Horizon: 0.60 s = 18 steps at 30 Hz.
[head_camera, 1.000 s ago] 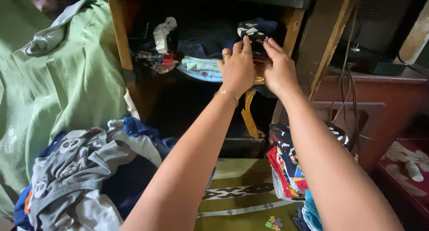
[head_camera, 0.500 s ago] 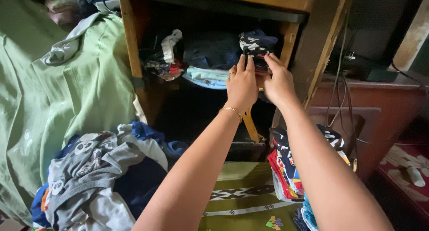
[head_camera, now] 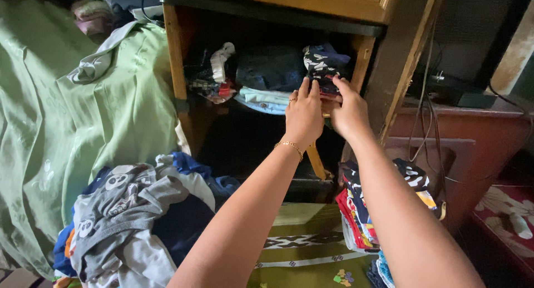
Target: The person folds a black graphic t-shirt and a grey panda-themed t-shirt on a table and places a folded garment into a shelf in a wooden closet.
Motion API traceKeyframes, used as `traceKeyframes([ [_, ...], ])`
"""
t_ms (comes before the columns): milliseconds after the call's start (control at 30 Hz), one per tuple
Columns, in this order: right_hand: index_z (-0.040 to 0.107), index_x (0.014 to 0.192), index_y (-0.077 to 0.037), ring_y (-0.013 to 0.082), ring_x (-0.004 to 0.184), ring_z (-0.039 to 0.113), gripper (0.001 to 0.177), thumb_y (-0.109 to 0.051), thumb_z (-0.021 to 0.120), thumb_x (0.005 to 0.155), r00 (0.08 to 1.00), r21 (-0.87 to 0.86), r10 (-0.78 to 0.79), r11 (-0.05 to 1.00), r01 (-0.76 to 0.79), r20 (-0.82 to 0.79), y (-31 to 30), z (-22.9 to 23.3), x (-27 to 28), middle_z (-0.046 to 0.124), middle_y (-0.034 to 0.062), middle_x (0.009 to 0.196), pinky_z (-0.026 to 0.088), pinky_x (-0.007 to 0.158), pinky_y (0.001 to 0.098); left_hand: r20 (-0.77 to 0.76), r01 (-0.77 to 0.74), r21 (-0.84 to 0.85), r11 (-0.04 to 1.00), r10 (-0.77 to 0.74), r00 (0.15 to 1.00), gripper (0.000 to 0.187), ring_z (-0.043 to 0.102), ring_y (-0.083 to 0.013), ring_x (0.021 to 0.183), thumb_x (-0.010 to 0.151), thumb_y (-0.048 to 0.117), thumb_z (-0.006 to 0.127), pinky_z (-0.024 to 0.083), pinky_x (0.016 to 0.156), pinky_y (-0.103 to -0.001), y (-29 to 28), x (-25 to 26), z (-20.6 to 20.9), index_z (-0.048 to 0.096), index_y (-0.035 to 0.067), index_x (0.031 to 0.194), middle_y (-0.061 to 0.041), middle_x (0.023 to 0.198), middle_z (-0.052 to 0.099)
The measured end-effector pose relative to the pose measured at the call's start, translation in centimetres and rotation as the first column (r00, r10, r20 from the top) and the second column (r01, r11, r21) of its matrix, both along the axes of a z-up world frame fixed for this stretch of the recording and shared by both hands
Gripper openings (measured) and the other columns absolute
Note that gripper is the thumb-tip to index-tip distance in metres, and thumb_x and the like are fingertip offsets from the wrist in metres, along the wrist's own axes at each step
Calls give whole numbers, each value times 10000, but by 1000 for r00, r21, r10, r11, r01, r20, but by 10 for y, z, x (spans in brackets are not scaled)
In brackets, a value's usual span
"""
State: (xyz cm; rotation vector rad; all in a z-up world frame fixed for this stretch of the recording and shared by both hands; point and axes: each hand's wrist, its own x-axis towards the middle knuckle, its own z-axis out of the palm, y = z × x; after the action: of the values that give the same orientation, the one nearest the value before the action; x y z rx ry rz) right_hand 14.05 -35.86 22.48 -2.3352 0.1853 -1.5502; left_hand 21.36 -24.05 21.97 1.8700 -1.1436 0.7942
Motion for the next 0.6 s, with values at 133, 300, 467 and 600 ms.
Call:
traceKeyframes([
  [133, 570, 1410, -36, 325, 1200, 666, 597, 66, 597, 822, 993, 100, -70, 992, 80, -97, 10, -1, -5, 640, 209, 1364, 502, 1009, 398, -14, -10, 55, 998, 10, 1000, 823, 395, -492, 1406, 777, 33, 709, 372, 1128, -520, 5, -5, -4, 364, 42, 1525, -210, 1611, 308],
  [300, 599, 1418, -114, 295, 1069, 720, 541, 45, 577, 902, 995, 144, -60, 987, 70, -75, 11, -17, -3, 655, 209, 1344, 555, 937, 394, -45, 11, 39, 999, -9, 999, 773, 416, -487, 1399, 789, 33, 654, 384, 1130, -512, 13, -14, -12, 381, 39, 1512, -220, 1606, 333],
  [467, 599, 1415, -139, 292, 1029, 725, 593, 44, 593, 851, 994, 107, -67, 991, 76, -85, 5, -33, -5, 679, 199, 1318, 557, 899, 401, -42, 39, 7, 999, -38, 998, 713, 461, -496, 1359, 826, 56, 630, 418, 1104, -533, 24, -24, -20, 415, 54, 1506, -224, 1581, 390],
  [600, 608, 1404, -155, 286, 1008, 735, 564, 8, 592, 864, 996, 126, -24, 991, 34, -83, 16, -44, -13, 683, 181, 1328, 555, 893, 400, -65, 26, -6, 1000, -27, 998, 686, 496, -488, 1334, 839, 50, 627, 453, 1075, -532, 38, -38, -32, 427, 45, 1495, -183, 1604, 420],
])
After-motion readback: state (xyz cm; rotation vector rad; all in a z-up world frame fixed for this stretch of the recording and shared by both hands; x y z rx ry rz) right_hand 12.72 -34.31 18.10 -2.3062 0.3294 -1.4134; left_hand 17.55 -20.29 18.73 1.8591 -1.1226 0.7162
